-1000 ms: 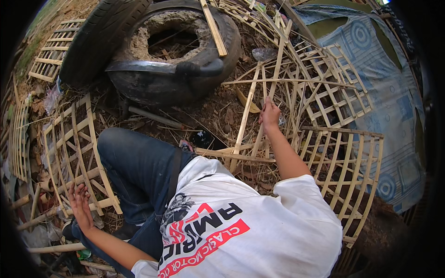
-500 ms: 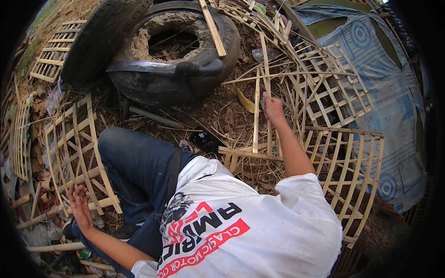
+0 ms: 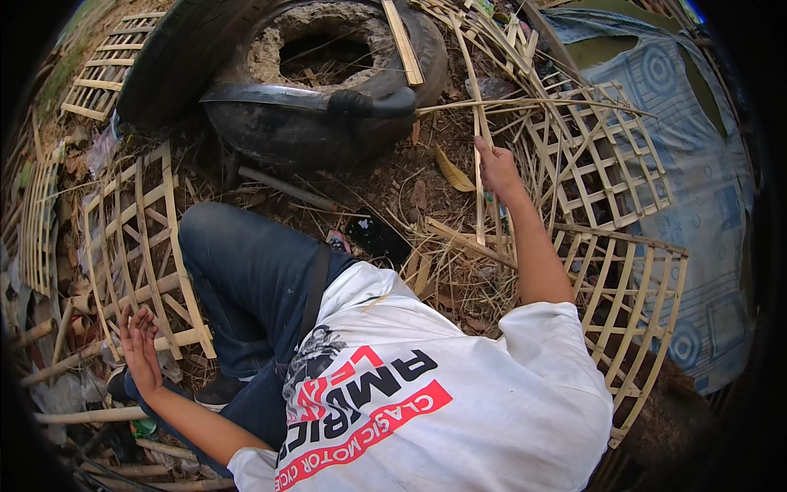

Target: The person assembles a square bamboo lattice frame by hand, positioning thin bamboo strips, hammering small nails to secure the joints, and then splitting a piece of bamboo into thinner strips.

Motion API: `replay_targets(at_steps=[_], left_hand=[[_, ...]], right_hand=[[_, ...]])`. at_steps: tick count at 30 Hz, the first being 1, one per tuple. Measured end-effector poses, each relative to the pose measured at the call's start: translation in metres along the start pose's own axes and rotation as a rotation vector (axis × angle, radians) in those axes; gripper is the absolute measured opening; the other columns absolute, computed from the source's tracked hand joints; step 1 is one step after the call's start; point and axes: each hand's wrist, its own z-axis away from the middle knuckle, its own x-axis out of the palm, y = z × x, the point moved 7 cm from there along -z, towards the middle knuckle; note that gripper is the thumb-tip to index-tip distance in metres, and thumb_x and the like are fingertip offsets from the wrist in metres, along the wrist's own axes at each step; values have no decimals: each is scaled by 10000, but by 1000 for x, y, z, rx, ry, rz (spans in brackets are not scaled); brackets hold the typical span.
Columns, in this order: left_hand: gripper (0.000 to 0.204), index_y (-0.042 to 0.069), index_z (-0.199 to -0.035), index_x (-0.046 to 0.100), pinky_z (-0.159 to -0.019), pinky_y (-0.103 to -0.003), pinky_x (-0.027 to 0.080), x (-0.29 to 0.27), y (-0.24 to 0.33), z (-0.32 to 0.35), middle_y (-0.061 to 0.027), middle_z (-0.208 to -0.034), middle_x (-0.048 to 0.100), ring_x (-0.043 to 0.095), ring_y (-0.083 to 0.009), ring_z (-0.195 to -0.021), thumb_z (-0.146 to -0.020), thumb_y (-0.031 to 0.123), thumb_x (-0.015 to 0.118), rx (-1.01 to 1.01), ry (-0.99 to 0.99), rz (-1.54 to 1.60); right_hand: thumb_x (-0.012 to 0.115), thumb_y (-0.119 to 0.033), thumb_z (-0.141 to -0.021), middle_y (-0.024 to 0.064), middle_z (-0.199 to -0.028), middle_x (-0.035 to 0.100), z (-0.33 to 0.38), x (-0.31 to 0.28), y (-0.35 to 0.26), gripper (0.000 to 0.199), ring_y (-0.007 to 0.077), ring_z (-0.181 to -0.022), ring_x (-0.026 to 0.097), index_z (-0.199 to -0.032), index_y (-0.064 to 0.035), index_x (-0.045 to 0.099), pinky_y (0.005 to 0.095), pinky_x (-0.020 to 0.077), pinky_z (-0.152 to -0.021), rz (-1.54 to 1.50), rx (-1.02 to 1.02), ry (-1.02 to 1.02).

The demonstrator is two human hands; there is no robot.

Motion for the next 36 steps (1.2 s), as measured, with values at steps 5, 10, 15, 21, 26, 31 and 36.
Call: replay_targets(at_steps=[5,10,15,21,26,31,36], left_hand=[[558,64,-1445,339,-972,-322,402,-2,-2,4,-103,-1305,524,511,-203,-1178,-975,283,544,-12,22,-15],[577,77,-1449,341,-987,-329,378,-3,-8,4,-82,-1304,528,506,-209,-1185,-963,309,549,-24,26,-42],[571,77,-1448,342,-984,-331,382,3,-6,1,-84,-1291,538,504,-203,-1191,-964,295,551,-40,19,-56],[630,42,-1416,389,-1001,-354,369,76,49,4,-107,-1273,549,509,-221,-1183,-900,313,629,90,-107,-309],[649,20,-1283,520,-957,-427,402,244,139,40,-140,-1161,610,576,-288,-1086,-757,314,759,504,-404,-508],[583,58,-1252,545,-1053,-491,332,381,181,64,-129,-1209,579,521,-299,-1202,-737,227,760,831,-682,-870],[551,76,-1294,541,-1138,-544,201,445,155,43,-107,-1302,533,378,-261,-1351,-778,198,692,998,-468,-1306]], right_hand=[[598,-387,-949,-51,-479,385,2,-3,-12,423,70,-365,357,-659,-106,474,266,256,-360,-1,34,-115],[609,-323,-937,-26,-485,423,-12,-19,-14,375,87,-365,367,-663,-90,505,278,286,-373,261,-96,-56],[621,-282,-928,-44,-491,405,-8,-47,-36,334,80,-368,357,-667,-109,502,273,275,-361,30,-35,12],[657,-297,-919,-51,-458,361,-17,-30,-62,342,80,-317,320,-688,-143,456,247,235,-323,-247,-19,94],[690,-348,-891,-44,-468,369,-24,-14,-47,362,91,-326,331,-716,-129,460,257,249,-326,-175,-4,150],[638,-415,-909,-45,-467,326,-29,17,-41,385,98,-344,332,-732,-131,448,251,267,-349,-283,59,9],[387,-526,-991,-22,-467,334,-30,38,-31,482,122,-364,315,-714,-132,410,266,261,-372,-574,176,-219]])
